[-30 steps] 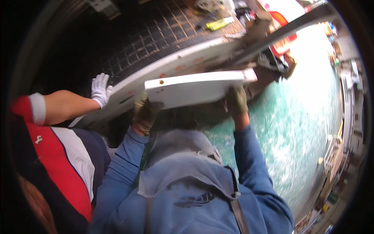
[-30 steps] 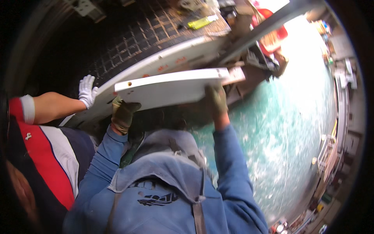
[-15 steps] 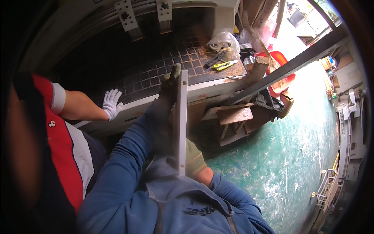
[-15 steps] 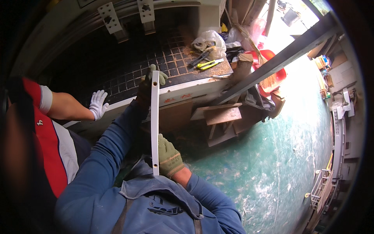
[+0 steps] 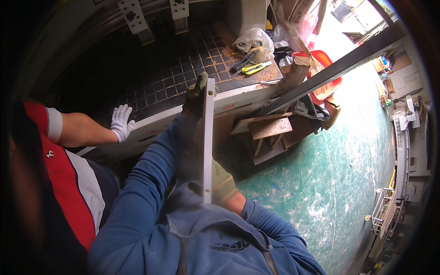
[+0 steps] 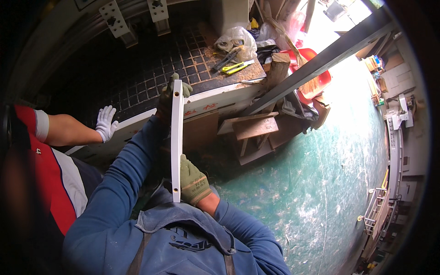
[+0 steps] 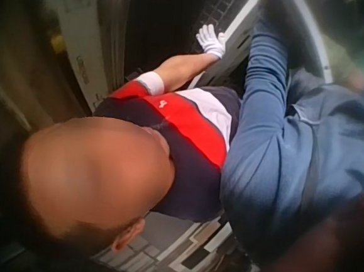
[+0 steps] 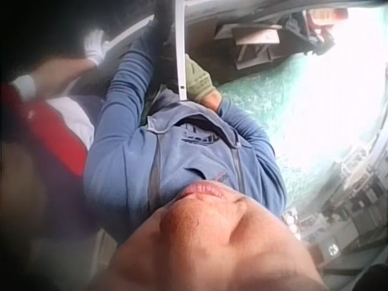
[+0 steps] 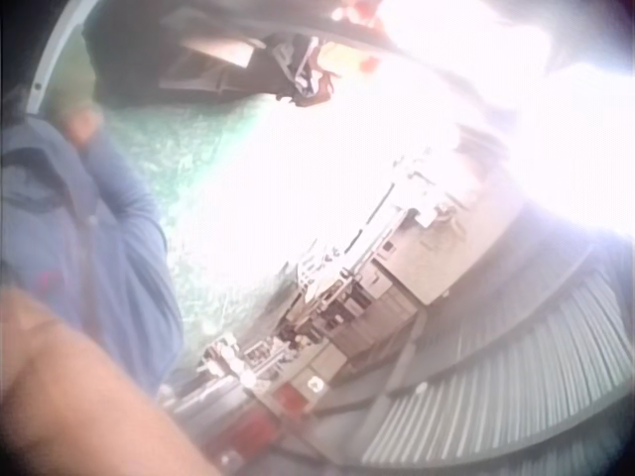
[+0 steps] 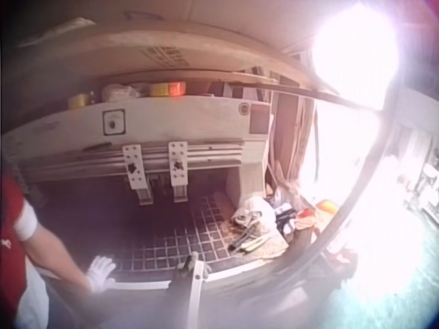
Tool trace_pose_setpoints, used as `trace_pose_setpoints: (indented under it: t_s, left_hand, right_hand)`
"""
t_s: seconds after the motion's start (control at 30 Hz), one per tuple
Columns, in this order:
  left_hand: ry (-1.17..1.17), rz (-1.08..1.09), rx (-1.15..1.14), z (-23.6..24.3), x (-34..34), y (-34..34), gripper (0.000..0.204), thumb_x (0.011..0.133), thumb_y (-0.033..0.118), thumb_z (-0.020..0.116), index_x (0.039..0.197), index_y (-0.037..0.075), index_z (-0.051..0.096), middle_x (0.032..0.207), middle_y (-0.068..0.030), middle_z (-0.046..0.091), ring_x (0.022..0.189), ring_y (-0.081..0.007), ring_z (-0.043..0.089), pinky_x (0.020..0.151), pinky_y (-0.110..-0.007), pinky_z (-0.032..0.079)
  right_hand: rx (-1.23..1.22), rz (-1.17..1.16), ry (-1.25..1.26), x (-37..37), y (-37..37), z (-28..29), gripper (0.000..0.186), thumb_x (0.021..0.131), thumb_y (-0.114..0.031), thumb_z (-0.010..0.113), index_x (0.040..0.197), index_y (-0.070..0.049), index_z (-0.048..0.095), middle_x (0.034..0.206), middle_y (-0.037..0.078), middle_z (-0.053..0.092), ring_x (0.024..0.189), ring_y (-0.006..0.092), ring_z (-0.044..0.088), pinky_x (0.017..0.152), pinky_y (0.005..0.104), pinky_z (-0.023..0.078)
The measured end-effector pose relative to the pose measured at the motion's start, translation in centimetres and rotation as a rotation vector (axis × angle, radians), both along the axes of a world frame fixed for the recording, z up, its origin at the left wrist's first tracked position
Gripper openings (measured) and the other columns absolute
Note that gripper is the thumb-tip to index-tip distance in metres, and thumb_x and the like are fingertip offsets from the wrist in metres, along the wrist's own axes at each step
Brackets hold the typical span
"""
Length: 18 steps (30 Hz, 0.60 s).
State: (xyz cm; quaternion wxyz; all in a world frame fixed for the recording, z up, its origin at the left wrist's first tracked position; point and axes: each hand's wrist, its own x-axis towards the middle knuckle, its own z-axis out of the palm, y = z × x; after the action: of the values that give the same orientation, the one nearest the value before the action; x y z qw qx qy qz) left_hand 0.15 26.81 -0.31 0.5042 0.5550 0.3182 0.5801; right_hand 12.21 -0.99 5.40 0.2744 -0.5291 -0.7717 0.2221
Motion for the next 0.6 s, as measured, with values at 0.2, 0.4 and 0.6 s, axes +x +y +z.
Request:
trace_pose_setpoints:
  t_s: [0.2,0.4,0.6]
  left_hand:
    - [0.055,0.020,-0.077,1.1,0.1,-0.1,0.062,0.113,0.054,0.044,0.102,0.000,0.073,0.080,-0.0103,0.073,0.075,-0.0209,0.072,0.074,-0.036,0.058]
    - [0.094,0.064,-0.054,2.5,-0.1,-1.1,0.049,0.118,0.037,0.037,0.106,0.009,0.076,0.077,-0.0076,0.071,0.077,-0.0235,0.072,0.086,-0.044,0.063]
    - [-0.112,0.003,-0.249,2.4,0.2,-1.0,0.068,0.108,0.062,0.050,0.091,0.001,0.074,0.076,-0.0075,0.071,0.069,-0.0177,0.066,0.067,-0.034,0.052]
  right_hand:
    - [0.099,0.015,0.010,-0.1,0.7,0.4,0.064,0.092,-0.015,0.069,0.142,0.018,0.048,0.116,0.029,0.067,0.094,0.0386,0.074,0.075,0.0440,0.064]
    - [0.066,0.045,0.027,-0.1,0.9,0.6,0.062,0.093,-0.017,0.068,0.142,0.017,0.049,0.121,0.030,0.066,0.098,0.0400,0.073,0.078,0.0446,0.064]
    - [0.061,0.031,-0.008,0.1,0.2,-1.5,0.090,0.074,-0.029,0.089,0.146,0.007,0.049,0.131,0.025,0.062,0.103,0.0396,0.070,0.085,0.0454,0.060]
